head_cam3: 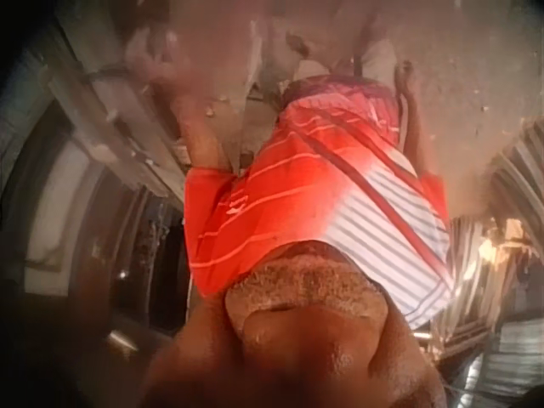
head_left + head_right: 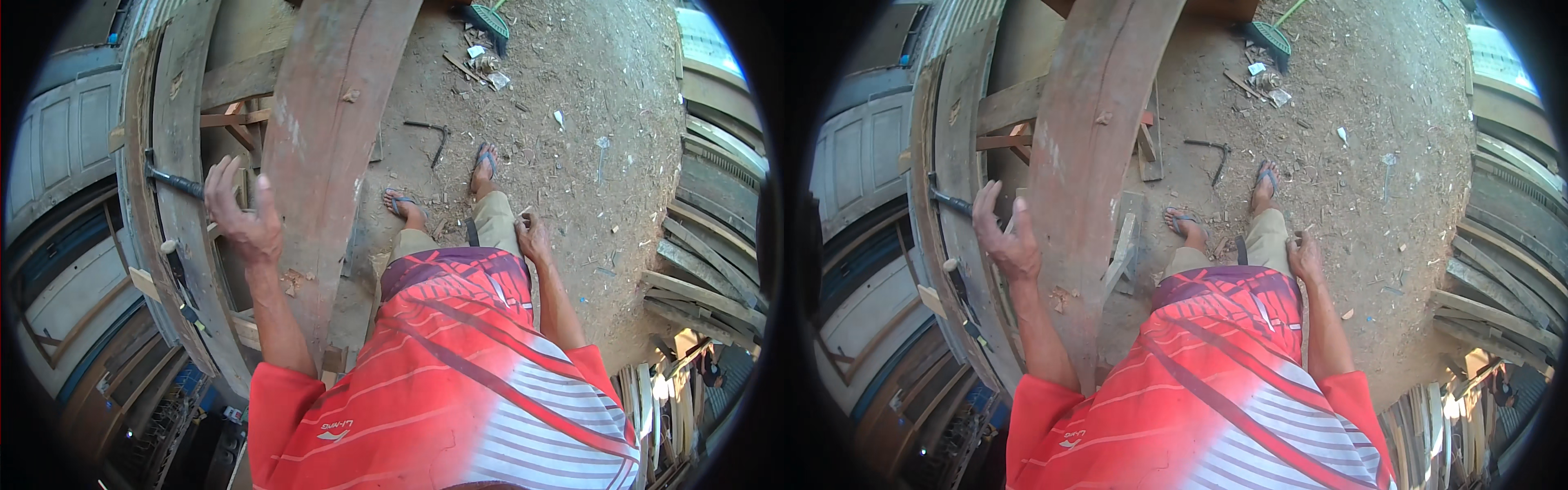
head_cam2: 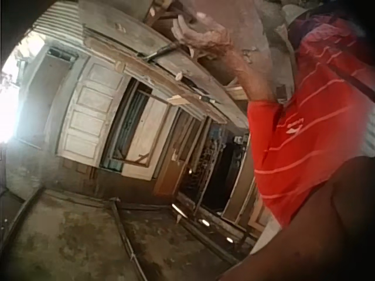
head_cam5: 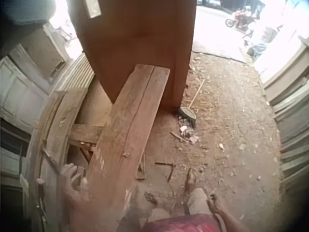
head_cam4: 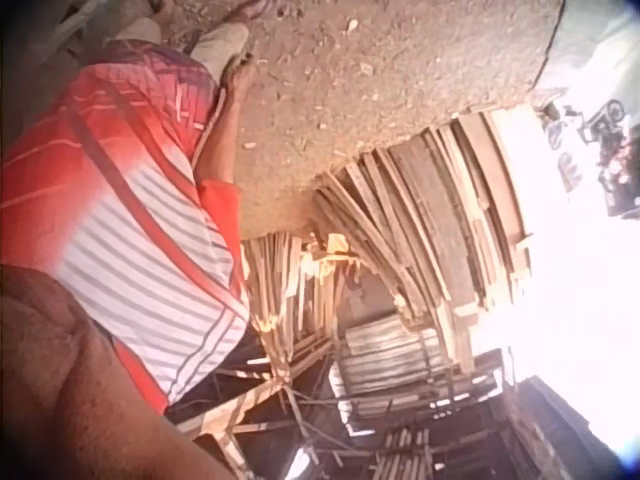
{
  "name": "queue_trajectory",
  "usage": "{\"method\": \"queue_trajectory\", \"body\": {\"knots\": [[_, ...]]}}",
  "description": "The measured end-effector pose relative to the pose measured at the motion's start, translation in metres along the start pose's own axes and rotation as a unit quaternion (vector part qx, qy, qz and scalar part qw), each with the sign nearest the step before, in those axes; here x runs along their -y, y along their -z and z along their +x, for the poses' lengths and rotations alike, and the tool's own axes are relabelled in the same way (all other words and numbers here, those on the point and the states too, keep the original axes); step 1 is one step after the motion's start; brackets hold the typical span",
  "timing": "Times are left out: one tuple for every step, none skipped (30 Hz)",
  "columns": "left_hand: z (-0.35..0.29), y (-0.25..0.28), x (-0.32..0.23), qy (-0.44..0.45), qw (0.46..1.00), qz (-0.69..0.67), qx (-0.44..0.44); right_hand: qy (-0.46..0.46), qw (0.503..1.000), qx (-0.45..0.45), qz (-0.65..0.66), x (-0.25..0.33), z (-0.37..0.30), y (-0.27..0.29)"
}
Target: The person uses a hammer and a chisel to prepare a wooden board, then uses pliers to remove a nail, before positioning another wooden board on top of the structure.
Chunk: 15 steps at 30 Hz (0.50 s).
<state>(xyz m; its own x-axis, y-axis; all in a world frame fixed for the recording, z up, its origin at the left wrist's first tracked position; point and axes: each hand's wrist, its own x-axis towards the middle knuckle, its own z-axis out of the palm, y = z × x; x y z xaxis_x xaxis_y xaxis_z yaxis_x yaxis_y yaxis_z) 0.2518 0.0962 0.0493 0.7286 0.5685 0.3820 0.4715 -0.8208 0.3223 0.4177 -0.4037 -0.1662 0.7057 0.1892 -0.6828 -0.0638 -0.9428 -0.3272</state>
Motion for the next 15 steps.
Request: {"method": "queue_trajectory", "body": {"knots": [[0.012, -0.020, -0.016, -0.010, 1.000, -0.003, 0.021, -0.008, 1.000, 0.000, 0.019, -0.011, 0.014, 0.003], [0.023, -0.038, -0.030, -0.020, 0.999, -0.006, 0.042, -0.017, 0.999, -0.001, 0.039, -0.022, 0.026, 0.006], [0.033, -0.053, -0.040, -0.030, 0.998, -0.010, 0.063, -0.010, 0.999, -0.007, 0.042, -0.036, 0.034, 0.006], [0.048, -0.070, -0.048, -0.036, 0.997, -0.012, 0.071, -0.032, 0.997, 0.001, 0.073, -0.040, 0.043, 0.009], [0.058, -0.084, -0.058, -0.037, 0.996, -0.015, 0.081, -0.054, 0.994, 0.010, 0.099, -0.044, 0.049, 0.019], [0.069, -0.099, -0.065, -0.036, 0.995, -0.017, 0.089, -0.075, 0.989, 0.020, 0.123, -0.048, 0.056, 0.028], [0.078, -0.114, -0.068, -0.052, 0.995, -0.005, 0.083, -0.081, 0.989, 0.007, 0.121, -0.047, 0.061, 0.040], [0.085, -0.129, -0.069, -0.056, 0.996, 0.005, 0.076, -0.095, 0.986, 0.006, 0.133, -0.055, 0.068, 0.045], [0.090, -0.144, -0.068, -0.058, 0.996, 0.018, 0.069, -0.109, 0.984, 0.008, 0.143, -0.064, 0.076, 0.049], [0.097, -0.159, -0.068, -0.062, 0.995, 0.031, 0.066, -0.125, 0.980, 0.012, 0.155, -0.072, 0.083, 0.048], [0.099, -0.166, -0.068, -0.061, 0.996, 0.046, 0.055, -0.138, 0.978, 0.015, 0.154, -0.089, 0.095, 0.042], [0.102, -0.174, -0.070, -0.044, 0.997, 0.034, 0.051, -0.150, 0.977, 0.020, 0.151, -0.106, 0.113, 0.038], [0.104, -0.179, -0.070, -0.028, 0.998, 0.026, 0.055, -0.140, 0.978, 0.032, 0.153, -0.121, 0.133, 0.033], [0.103, -0.172, -0.072, -0.016, 0.998, 0.017, 0.064, -0.135, 0.977, 0.044, 0.160, -0.131, 0.137, 0.020], [0.103, -0.169, -0.076, -0.007, 0.997, 0.013, 0.073, -0.128, 0.984, 0.056, 0.113, -0.129, 0.139, 0.009]]}}
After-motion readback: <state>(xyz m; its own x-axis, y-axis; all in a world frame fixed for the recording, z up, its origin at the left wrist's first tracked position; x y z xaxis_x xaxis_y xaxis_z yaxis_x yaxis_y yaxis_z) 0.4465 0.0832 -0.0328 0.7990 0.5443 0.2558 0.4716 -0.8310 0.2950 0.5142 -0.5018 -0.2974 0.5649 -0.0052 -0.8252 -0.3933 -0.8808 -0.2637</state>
